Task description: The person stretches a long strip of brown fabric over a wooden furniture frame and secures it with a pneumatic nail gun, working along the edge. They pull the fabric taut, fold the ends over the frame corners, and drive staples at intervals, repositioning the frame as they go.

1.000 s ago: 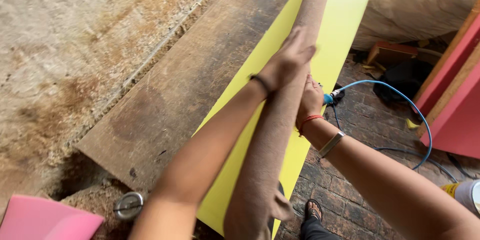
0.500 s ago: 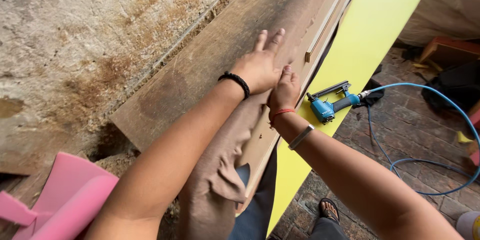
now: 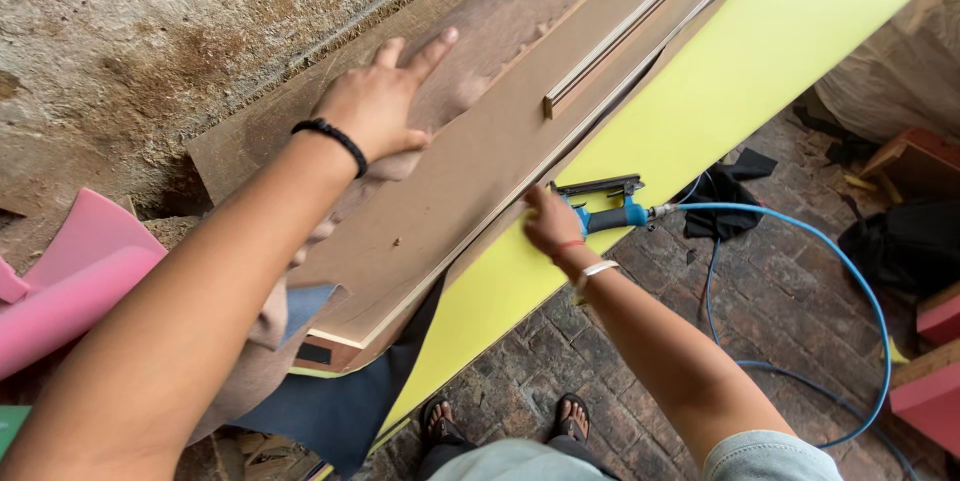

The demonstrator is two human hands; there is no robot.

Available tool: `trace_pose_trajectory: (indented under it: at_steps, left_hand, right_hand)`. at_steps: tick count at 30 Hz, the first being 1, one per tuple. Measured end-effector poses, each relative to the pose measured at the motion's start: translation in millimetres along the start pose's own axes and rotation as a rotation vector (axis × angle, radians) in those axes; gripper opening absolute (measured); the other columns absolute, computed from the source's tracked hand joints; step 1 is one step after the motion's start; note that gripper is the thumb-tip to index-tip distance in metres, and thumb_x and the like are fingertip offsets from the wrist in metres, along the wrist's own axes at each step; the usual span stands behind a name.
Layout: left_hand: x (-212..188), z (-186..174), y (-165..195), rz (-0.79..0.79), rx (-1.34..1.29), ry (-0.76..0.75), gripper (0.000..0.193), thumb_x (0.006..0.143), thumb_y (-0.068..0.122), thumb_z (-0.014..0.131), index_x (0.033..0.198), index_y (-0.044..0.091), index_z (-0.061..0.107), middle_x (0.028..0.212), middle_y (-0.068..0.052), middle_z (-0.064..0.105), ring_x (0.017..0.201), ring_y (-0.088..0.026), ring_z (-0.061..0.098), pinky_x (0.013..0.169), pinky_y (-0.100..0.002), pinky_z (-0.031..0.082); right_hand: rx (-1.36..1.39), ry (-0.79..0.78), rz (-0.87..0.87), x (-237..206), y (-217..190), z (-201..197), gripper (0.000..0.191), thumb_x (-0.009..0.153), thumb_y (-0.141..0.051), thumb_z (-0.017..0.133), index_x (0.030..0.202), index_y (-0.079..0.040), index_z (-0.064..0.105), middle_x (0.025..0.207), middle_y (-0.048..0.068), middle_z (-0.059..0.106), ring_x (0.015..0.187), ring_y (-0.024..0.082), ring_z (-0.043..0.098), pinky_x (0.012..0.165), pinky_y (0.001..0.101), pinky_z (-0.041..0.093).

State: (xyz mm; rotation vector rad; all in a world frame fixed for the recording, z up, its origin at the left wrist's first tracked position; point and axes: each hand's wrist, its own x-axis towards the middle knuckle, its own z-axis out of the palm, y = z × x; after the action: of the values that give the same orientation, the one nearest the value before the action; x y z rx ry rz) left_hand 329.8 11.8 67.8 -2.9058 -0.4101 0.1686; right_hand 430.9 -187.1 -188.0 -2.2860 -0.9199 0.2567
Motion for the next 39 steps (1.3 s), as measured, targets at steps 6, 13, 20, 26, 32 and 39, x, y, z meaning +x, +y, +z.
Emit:
trace_pose_trajectory:
  at_steps: [6,13,20,26,32,39]
  left_hand:
    - [2,-1,2,-0.012,0.015,0.05,0.122,0.076,0.046,0.086,0.161,0.042,-0.001,0.159,-0.027,0.029,0.113,-0.046,0.065,0.091,-0.047,0.058]
    - [5,-2,-5,-0.063,-0.036,-0.034,0.12,0.077,0.045,0.086,0.158,0.047,-0.003,0.162,-0.028,0.023,0.111,-0.044,0.067,0.092,-0.046,0.058]
    - [-2,-5,-3,-0.04,-0.061,0.032,0.123,0.076,0.038,0.089,0.158,0.048,-0.001,0.161,-0.029,0.026,0.109,-0.044,0.067,0.09,-0.045,0.059]
    - [-4,-10,2,-0.036,-0.055,-0.015,0.124,0.077,0.036,0.088,0.159,0.047,-0.004,0.162,-0.03,0.022,0.1,-0.041,0.072,0.084,-0.043,0.062]
    - [-7,-10,8,-0.033,-0.022,-0.023,0.126,0.077,0.032,0.088,0.159,0.047,-0.006,0.163,-0.031,0.02,0.097,-0.04,0.073,0.083,-0.043,0.063]
    - [-8,-13,10,-0.01,-0.038,-0.003,0.132,0.075,0.029,0.091,0.159,0.046,-0.009,0.162,-0.032,0.02,0.101,-0.042,0.071,0.088,-0.045,0.06]
  right_hand:
    - [-0.364,-0.553,0.066,38,80,-29,0.111,0.084,-0.026,0.072,0.17,-0.012,0.004,0.138,0.023,0.061,0.134,0.039,0.054,0.124,0.0504,0.028]
    - [-0.6,-0.446,0.068,29,94,-18,0.142,0.058,-0.034,0.1,0.165,-0.022,0.008,0.147,0.02,0.048,0.129,0.039,0.058,0.11,0.0424,0.047]
    - [-0.184,-0.522,0.135,45,80,-13,0.078,0.072,-0.043,0.093,0.13,-0.006,0.056,0.105,0.015,0.069,0.093,0.028,0.068,0.079,0.0394,0.056]
    - [0.628,-0.132,0.08,-14,7,-45,0.035,0.079,-0.02,0.079,0.105,0.003,0.073,0.065,0.006,0.069,0.055,0.014,0.065,0.05,0.0287,0.051]
    - [0.724,0.154,-0.094,-4,-73,-97,0.024,0.081,-0.01,0.075,0.102,0.001,0.071,0.066,0.006,0.065,0.055,0.01,0.062,0.052,0.0275,0.05]
    - [0.668,0.28,-0.346,-21,-85,-104,0.037,0.08,-0.013,0.078,0.113,0.0,0.069,0.085,0.005,0.074,0.073,0.012,0.069,0.067,0.0287,0.056]
